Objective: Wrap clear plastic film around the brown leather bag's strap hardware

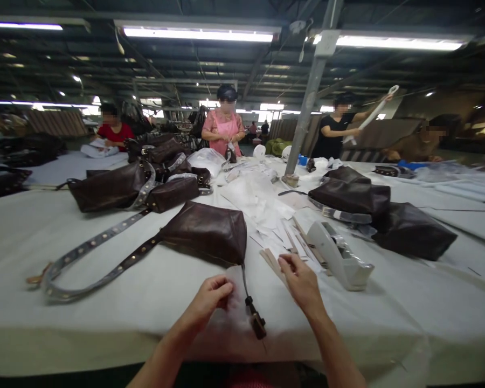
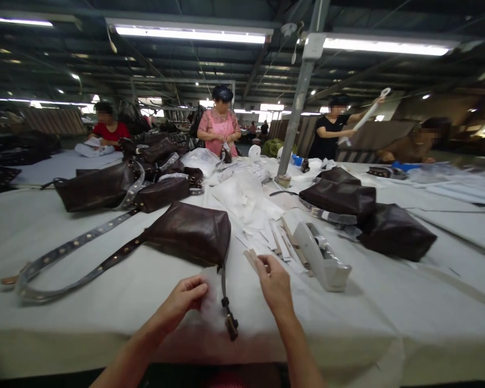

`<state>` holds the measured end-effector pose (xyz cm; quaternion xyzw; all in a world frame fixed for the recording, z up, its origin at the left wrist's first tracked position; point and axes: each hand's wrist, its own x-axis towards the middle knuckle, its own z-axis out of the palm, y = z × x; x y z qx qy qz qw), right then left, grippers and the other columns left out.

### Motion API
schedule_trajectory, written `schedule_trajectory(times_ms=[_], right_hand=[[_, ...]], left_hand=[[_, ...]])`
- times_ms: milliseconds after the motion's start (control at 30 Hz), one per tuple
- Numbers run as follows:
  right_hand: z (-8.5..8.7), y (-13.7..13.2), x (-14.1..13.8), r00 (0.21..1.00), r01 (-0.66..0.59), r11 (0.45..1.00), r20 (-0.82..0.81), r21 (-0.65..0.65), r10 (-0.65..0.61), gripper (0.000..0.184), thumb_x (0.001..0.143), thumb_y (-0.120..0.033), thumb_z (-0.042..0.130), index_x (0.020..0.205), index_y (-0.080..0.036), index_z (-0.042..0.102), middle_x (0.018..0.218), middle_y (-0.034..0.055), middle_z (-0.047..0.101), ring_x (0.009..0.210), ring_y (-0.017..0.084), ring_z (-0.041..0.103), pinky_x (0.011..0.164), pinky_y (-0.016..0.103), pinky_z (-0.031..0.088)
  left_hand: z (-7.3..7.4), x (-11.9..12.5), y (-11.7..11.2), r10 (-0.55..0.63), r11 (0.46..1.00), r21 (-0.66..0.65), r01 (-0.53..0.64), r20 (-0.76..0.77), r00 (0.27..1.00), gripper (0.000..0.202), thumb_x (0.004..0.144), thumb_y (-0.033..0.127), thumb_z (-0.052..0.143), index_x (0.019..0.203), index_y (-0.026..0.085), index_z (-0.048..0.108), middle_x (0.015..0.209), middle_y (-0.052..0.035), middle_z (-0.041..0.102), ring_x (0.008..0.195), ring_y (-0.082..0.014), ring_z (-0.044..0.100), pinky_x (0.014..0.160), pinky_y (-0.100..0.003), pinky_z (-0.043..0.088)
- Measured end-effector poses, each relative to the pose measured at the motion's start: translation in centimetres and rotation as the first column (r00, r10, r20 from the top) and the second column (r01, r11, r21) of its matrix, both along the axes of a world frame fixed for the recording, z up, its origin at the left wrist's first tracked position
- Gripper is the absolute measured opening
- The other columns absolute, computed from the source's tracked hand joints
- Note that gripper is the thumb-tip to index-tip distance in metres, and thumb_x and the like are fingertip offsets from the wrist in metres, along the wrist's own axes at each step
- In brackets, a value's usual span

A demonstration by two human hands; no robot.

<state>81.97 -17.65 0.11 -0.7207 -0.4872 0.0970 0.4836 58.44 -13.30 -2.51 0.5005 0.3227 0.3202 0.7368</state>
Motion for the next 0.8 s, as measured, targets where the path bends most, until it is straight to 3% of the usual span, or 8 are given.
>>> schedule_trajectory(times_ms=[67, 167, 300, 400, 500, 567, 667, 800], right_hand=[[-1.1, -0.9, -2.5, 0.968, -0.227, 0.964, -0.144, -0.138, 0.207, 0.037, 0.083, -0.050, 0.046, 0.086, -0.018, 0.064, 0.078, 0.0068, 0.067, 0.069, 0.021, 0.063, 0.066, 0.033, 0.047], [-2.8, -1.6, -4.9, 0.937, -0.334, 0.916, -0.184, -0.220, 0.297, 0.037, 0.081, -0.048, 0.052, 0.097, -0.017, 0.064, 0.077, 0.0054, 0.068, 0.074, 0.022, 0.065, 0.070, 0.032, 0.048], [-2.7, -1.7, -6.2, 0.963, -0.269, 0.928, -0.106, -0.258, 0.250, 0.058, 0.073, -0.044, 0.063, 0.121, -0.012, 0.056, 0.098, 0.0118, 0.068, 0.088, 0.025, 0.065, 0.078, 0.037, 0.051], [-0.9, -2.0, -7.8, 0.980, -0.193, 0.972, 0.016, -0.136, 0.197, 0.042, 0.079, -0.041, 0.053, 0.111, -0.015, 0.061, 0.104, 0.0142, 0.065, 0.095, 0.028, 0.063, 0.081, 0.041, 0.052], [0.2, -2.0, -10.0, 0.906, -0.371, 0.913, -0.280, -0.168, 0.317, 0.032, 0.087, -0.040, 0.040, 0.098, -0.019, 0.060, 0.094, 0.0097, 0.065, 0.081, 0.023, 0.066, 0.066, 0.035, 0.057], [0.0, -1.7, -11.1, 0.836, -0.431, 0.874, -0.466, -0.226, 0.292, 0.025, 0.086, -0.037, 0.042, 0.095, -0.018, 0.056, 0.091, 0.0083, 0.062, 0.076, 0.022, 0.066, 0.057, 0.032, 0.057], [-1.3, -0.3, -11.6, 0.844, -0.335, 0.900, -0.512, -0.277, 0.157, 0.016, 0.082, -0.029, 0.047, 0.095, -0.019, 0.048, 0.084, 0.0052, 0.059, 0.070, 0.020, 0.066, 0.050, 0.028, 0.055], [-2.6, 1.9, -11.5, 0.885, -0.226, 0.932, -0.459, -0.284, 0.075, 0.011, 0.080, -0.024, 0.048, 0.088, -0.022, 0.040, 0.060, -0.0033, 0.055, 0.050, 0.016, 0.059, 0.039, 0.022, 0.043]], left_hand=[[-1.0, -1.8, 0.0, 0.014, 1.000, 0.000, -0.014, -0.057, 0.998, 0.030, 0.064, 0.039, 0.072, 0.070, 0.014, 0.058, 0.061, 0.0025, 0.051, 0.053, -0.0091, 0.045, 0.052, -0.021, 0.034], [-2.0, -3.5, -0.1, 0.062, 0.998, -0.009, -0.063, -0.088, 0.994, 0.033, 0.066, 0.043, 0.071, 0.069, 0.014, 0.056, 0.061, 0.0034, 0.050, 0.055, -0.0085, 0.041, 0.053, -0.020, 0.031], [-2.1, -3.8, -0.1, 0.097, 0.995, 0.000, -0.097, -0.107, 0.990, 0.041, 0.066, 0.052, 0.069, 0.066, 0.015, 0.050, 0.059, 0.0047, 0.045, 0.055, -0.0088, 0.036, 0.052, -0.021, 0.027], [-1.8, -3.6, 0.2, 0.090, 0.995, 0.062, -0.081, -0.153, 0.984, 0.039, 0.067, 0.050, 0.066, 0.063, 0.015, 0.049, 0.058, 0.0049, 0.042, 0.056, -0.0087, 0.034, 0.052, -0.022, 0.024], [-1.5, -3.7, 0.5, 0.072, 0.994, 0.099, -0.051, -0.213, 0.975, 0.035, 0.069, 0.048, 0.061, 0.062, 0.015, 0.050, 0.056, 0.0058, 0.039, 0.054, -0.0085, 0.031, 0.051, -0.023, 0.021], [-1.3, -3.9, 0.7, 0.047, 0.994, 0.103, -0.024, -0.222, 0.974, 0.032, 0.070, 0.046, 0.060, 0.063, 0.015, 0.051, 0.055, 0.0061, 0.038, 0.053, -0.0086, 0.030, 0.051, -0.023, 0.021], [-1.2, -4.3, 0.7, -0.017, 0.995, 0.095, 0.037, -0.210, 0.978, 0.027, 0.069, 0.040, 0.061, 0.067, 0.015, 0.053, 0.058, 0.0053, 0.042, 0.055, -0.0090, 0.033, 0.052, -0.023, 0.022], [-0.9, -4.9, 1.0, -0.088, 0.985, 0.122, 0.118, -0.227, 0.970, 0.021, 0.068, 0.035, 0.061, 0.066, 0.014, 0.056, 0.057, 0.0052, 0.043, 0.056, -0.0092, 0.035, 0.055, -0.023, 0.024]])
